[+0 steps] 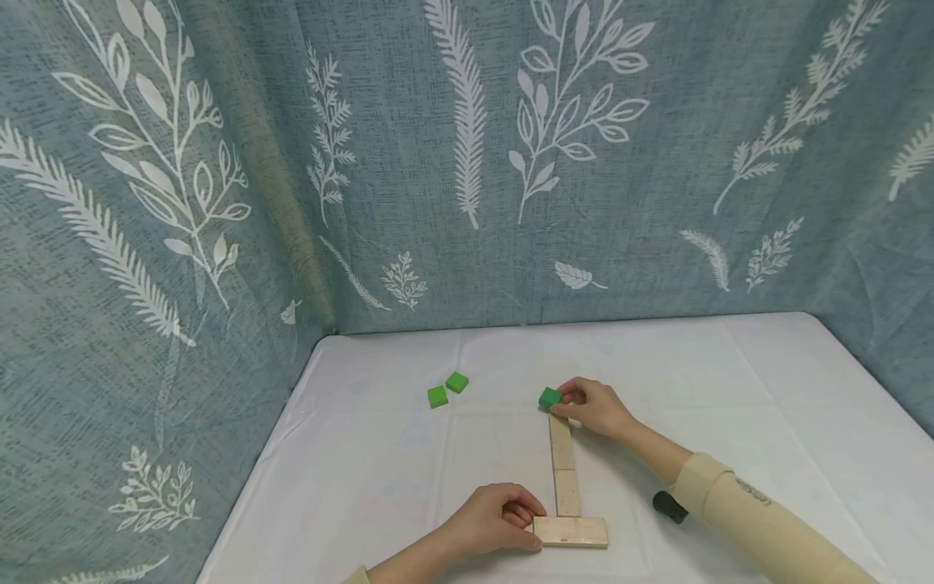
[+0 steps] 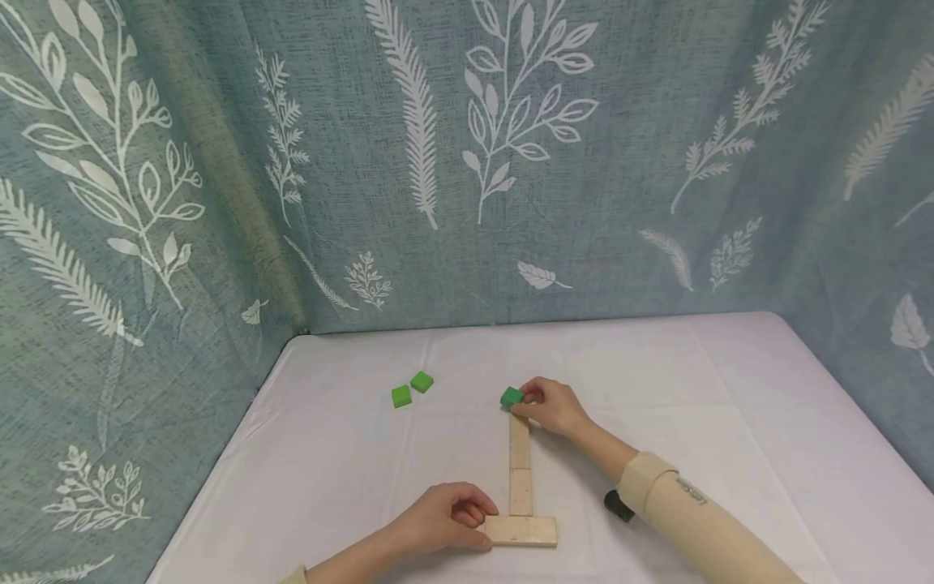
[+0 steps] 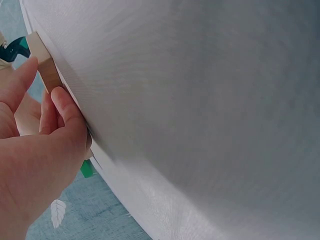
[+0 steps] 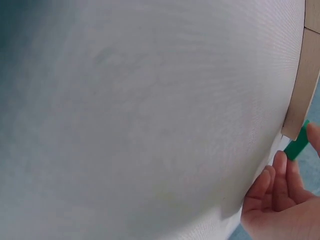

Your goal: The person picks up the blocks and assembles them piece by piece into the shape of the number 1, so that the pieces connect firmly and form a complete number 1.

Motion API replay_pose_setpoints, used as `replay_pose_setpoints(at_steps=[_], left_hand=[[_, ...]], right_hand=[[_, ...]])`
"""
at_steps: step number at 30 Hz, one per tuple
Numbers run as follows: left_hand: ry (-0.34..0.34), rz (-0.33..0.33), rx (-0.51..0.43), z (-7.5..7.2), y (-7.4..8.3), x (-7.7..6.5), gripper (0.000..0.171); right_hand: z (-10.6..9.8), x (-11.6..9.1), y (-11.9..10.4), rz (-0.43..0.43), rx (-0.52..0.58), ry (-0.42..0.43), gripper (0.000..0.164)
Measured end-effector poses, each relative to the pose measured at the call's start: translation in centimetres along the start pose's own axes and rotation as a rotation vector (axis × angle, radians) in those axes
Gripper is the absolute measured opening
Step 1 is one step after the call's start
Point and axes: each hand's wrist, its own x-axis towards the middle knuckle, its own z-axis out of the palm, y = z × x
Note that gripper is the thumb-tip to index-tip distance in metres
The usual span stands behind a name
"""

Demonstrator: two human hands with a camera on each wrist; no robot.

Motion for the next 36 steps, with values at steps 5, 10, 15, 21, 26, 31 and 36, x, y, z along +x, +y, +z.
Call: replay_pose_setpoints(at_steps=[5, 10, 15, 21, 26, 31, 36], left_hand=[[0.004, -0.003, 0.000, -0.01, -0.02, -0.03, 0.026], [0.005, -0.002, -0.004, -0.01, -0.04, -0.05, 0.026], [0.004, -0.005, -0.011, 0.04, -0.04, -0.07, 0.027], [0.003, -0.004, -0.022, 0.06, -0.03, -0.10, 0.027], [0.006, 0.004, -0.017, 0.14, -0.14, -0.07, 0.027], [0.009, 0.005, -0.013, 0.14, -0.06, -0.02, 0.027], [0.006, 0.012, -0.024, 0.12, -0.04, -0.03, 0.027]], right_hand=[[-0.14, -0.05, 0.08, 0.004, -0.001, 0.002, 0.035], [-0.29, -0.07, 0.07, 0.000, -0.001, -0.004, 0.035], [-0.31, -0.09, 0.20, 0.009, -0.008, -0.004, 0.035], [-0.34, -0.18, 0.22, 0.007, -0.012, -0.002, 0.035], [-0.38, -0.18, 0.38, 0.006, -0.011, 0.000, 0.035], [-0.38, -0.13, 0.51, 0.003, -0.008, 0.002, 0.035], [-0.36, -0.10, 0.59, -0.001, -0.008, 0.001, 0.034]])
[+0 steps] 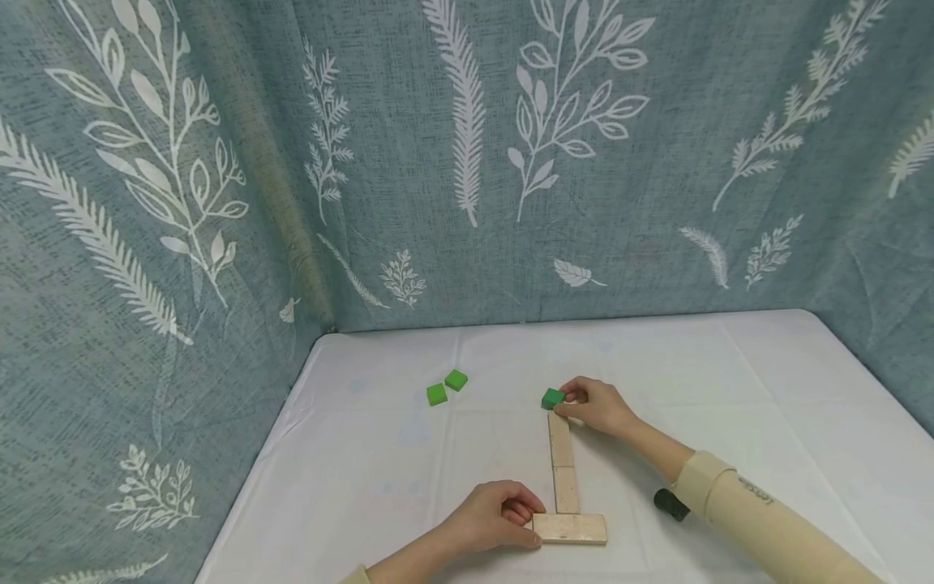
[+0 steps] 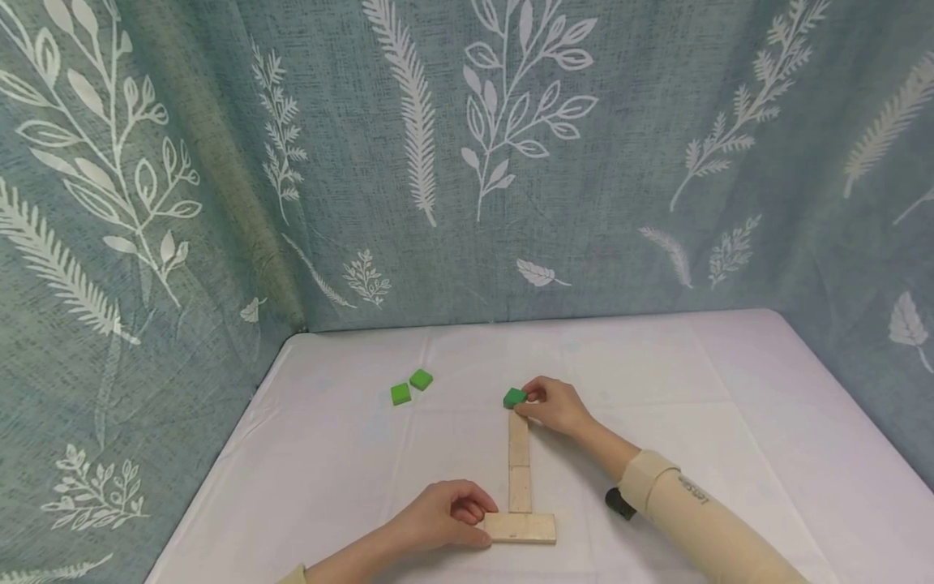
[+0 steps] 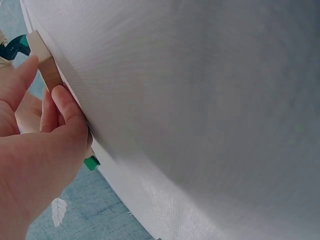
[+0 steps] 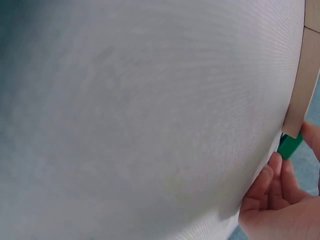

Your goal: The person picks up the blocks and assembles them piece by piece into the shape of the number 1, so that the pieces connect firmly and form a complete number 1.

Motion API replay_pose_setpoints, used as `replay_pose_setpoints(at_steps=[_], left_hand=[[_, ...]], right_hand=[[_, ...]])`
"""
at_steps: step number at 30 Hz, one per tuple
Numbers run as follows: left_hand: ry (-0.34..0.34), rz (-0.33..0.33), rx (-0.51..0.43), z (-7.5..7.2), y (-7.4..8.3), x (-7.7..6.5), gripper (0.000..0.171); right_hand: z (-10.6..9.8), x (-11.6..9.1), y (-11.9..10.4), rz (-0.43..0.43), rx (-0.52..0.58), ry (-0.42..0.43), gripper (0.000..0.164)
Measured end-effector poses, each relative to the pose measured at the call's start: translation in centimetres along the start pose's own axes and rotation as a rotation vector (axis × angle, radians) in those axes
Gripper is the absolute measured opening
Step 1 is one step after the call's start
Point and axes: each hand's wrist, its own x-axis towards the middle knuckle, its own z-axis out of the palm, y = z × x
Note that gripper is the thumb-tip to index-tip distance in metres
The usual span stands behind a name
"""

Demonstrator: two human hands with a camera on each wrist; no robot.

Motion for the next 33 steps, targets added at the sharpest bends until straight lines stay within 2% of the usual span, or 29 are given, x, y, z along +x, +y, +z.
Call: replay_pose_setpoints(at_steps=[20, 33], left_hand=[[-0.007, 0.010, 0.004, -0.13, 0.00, -0.05, 0.027], [-0.008, -0.007, 0.011, -0.05, 0.03, -0.13, 0.026]], right_hand=[[-0.06, -0.11, -0.26, -0.012, 0.014, -0.001, 0.029], [-0.02, -0.21, -0.23, -0.019, 0.016, -0.011, 0.028]])
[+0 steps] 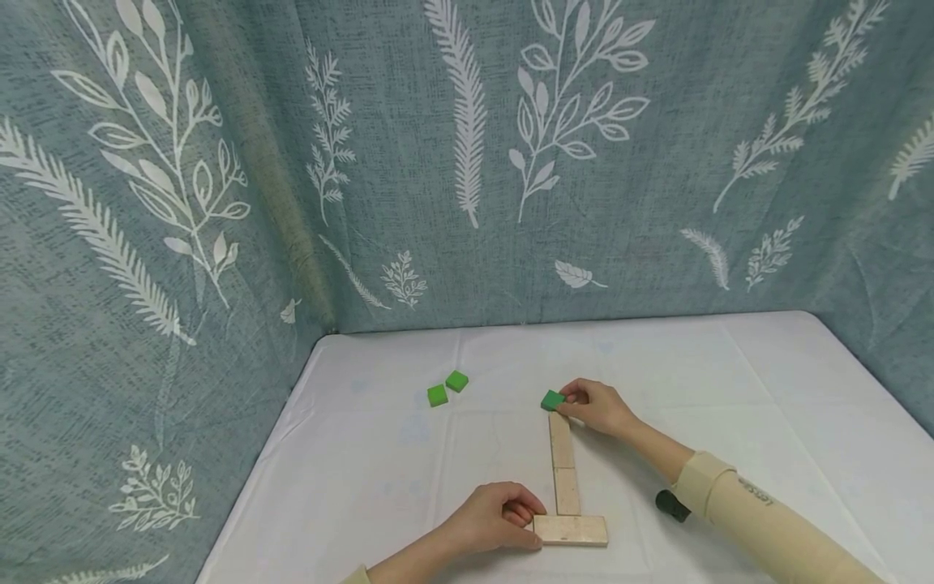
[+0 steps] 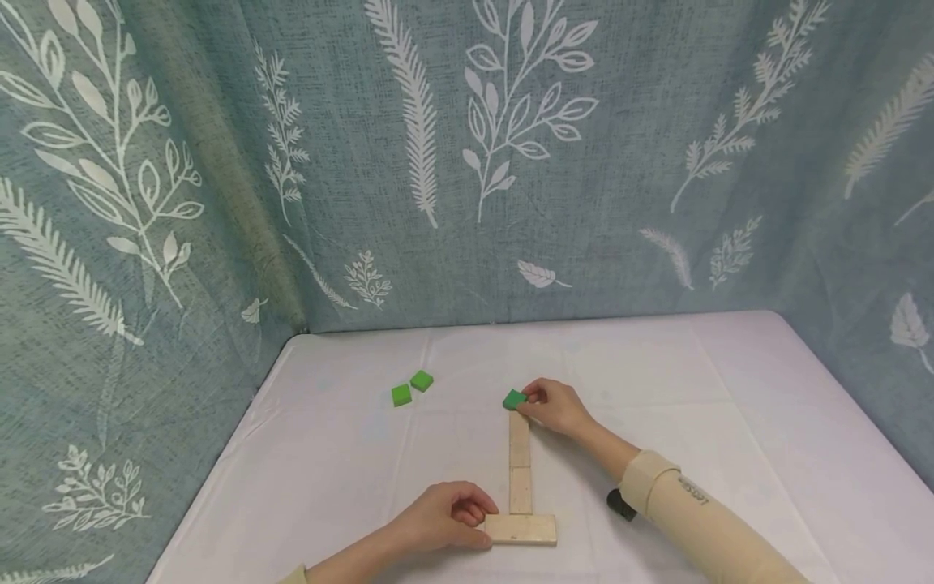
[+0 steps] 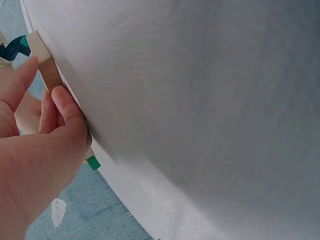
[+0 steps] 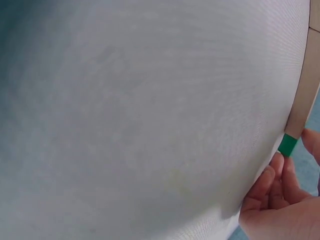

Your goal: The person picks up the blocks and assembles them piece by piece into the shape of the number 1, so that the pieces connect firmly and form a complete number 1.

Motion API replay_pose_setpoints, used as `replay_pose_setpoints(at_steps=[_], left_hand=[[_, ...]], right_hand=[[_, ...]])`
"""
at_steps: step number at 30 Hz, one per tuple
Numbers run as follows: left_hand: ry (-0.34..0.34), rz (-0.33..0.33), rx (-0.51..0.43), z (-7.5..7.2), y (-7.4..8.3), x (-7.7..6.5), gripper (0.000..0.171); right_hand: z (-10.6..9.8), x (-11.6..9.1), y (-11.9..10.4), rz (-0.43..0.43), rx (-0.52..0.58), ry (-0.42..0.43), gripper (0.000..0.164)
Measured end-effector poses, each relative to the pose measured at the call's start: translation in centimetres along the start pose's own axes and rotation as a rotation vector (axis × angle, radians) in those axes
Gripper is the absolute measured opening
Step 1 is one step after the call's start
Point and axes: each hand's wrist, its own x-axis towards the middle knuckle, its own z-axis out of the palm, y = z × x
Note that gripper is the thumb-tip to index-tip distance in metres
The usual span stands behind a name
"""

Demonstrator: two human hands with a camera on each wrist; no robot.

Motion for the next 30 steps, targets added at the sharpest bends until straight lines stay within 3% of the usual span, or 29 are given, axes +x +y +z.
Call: replay_pose_setpoints(at_steps=[17, 25, 30], left_hand=[[-0.027, 0.005, -0.004, -0.5, 0.2, 0.0, 0.026], [0.021, 0.079, 0.012, -1.5, 0.2, 0.6, 0.026], [0.086, 0.085, 0.018, -2.6, 0.6, 0.7, 0.024]], right_hand=[[0.1, 0.1, 0.3, -0.005, 0.023, -0.005, 0.028], [0.1, 0.3, 0.3, -0.003, 0.019, -0.002, 0.028], [0.1, 0.1, 0.2, 0.002, 0.017, -0.004, 0.028]])
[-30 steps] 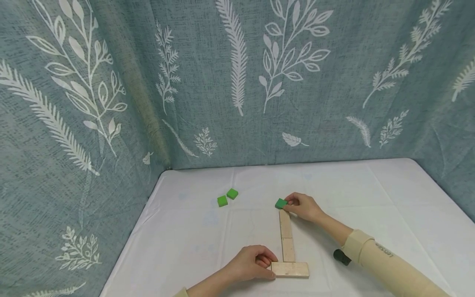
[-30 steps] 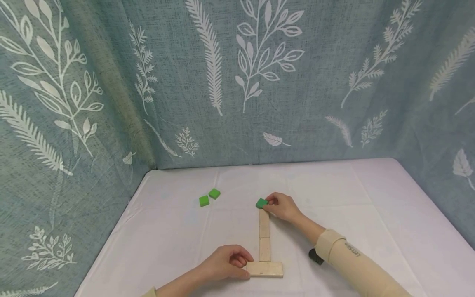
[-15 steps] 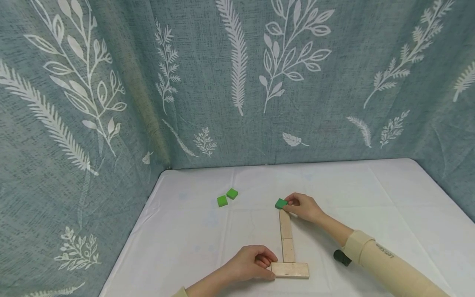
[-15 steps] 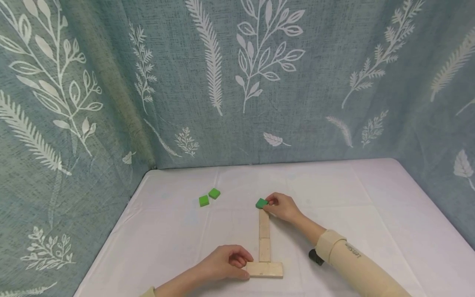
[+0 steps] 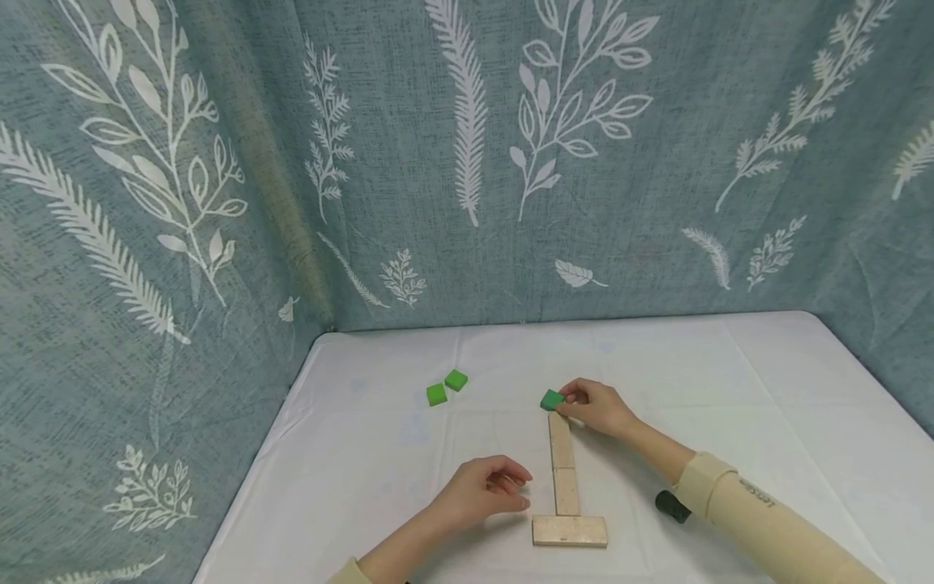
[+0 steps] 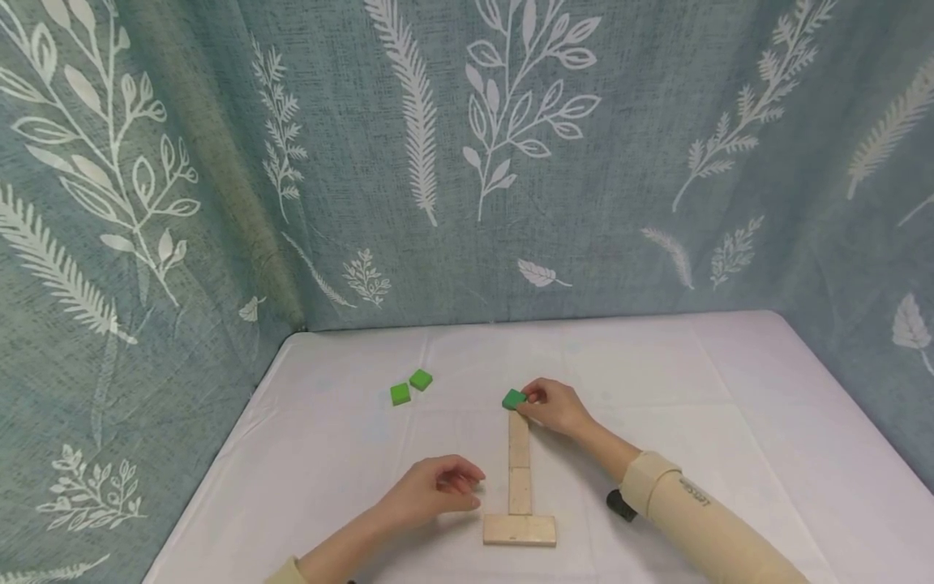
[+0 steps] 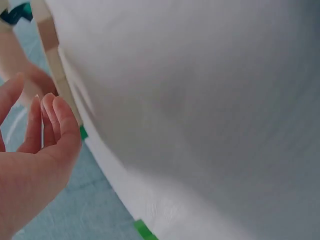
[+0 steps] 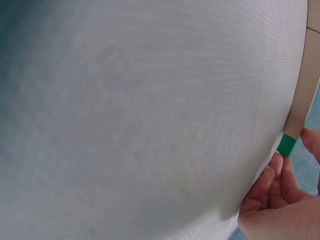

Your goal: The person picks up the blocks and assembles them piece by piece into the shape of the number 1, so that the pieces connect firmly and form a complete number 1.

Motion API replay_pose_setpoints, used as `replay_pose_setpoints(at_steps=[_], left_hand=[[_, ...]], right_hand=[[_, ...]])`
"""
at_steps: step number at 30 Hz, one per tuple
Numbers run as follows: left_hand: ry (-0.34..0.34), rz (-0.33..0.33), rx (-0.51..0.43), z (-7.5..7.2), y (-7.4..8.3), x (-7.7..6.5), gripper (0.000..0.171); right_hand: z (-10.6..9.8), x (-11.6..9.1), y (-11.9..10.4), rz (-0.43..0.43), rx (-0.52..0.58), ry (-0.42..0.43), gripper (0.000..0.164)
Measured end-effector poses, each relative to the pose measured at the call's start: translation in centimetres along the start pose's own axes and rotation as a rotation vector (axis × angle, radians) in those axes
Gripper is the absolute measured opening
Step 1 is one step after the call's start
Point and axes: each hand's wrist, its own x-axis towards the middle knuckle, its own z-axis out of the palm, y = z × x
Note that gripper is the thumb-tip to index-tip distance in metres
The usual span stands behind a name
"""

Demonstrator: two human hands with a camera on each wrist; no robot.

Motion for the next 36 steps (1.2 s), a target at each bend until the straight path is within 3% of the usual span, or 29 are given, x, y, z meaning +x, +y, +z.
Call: replay_pose_setpoints(at_steps=[7, 17, 29, 36], left_hand=[[0.118, -0.026, 0.012, -1.8, 0.2, 0.8, 0.026], [0.308, -0.021, -0.053, -4.3, -0.5, 2.1, 0.030], [0.571, -0.136, -0.185, -6.7, -1.2, 3.4, 0.033], [0.650, -0.167, -0.209, -7.8, -2.0, 4.2, 0.034]], right_hand=[[0.0, -0.1, -0.1, 0.002, 0.003, -0.004, 0.029], [0.0, 0.0, -0.1, 0.008, 0.000, -0.005, 0.030], [0.1, 0.0, 0.1, 0.024, -0.003, -0.003, 0.029], [0.1, 0.0, 0.0, 0.028, -0.010, 0.000, 0.028]])
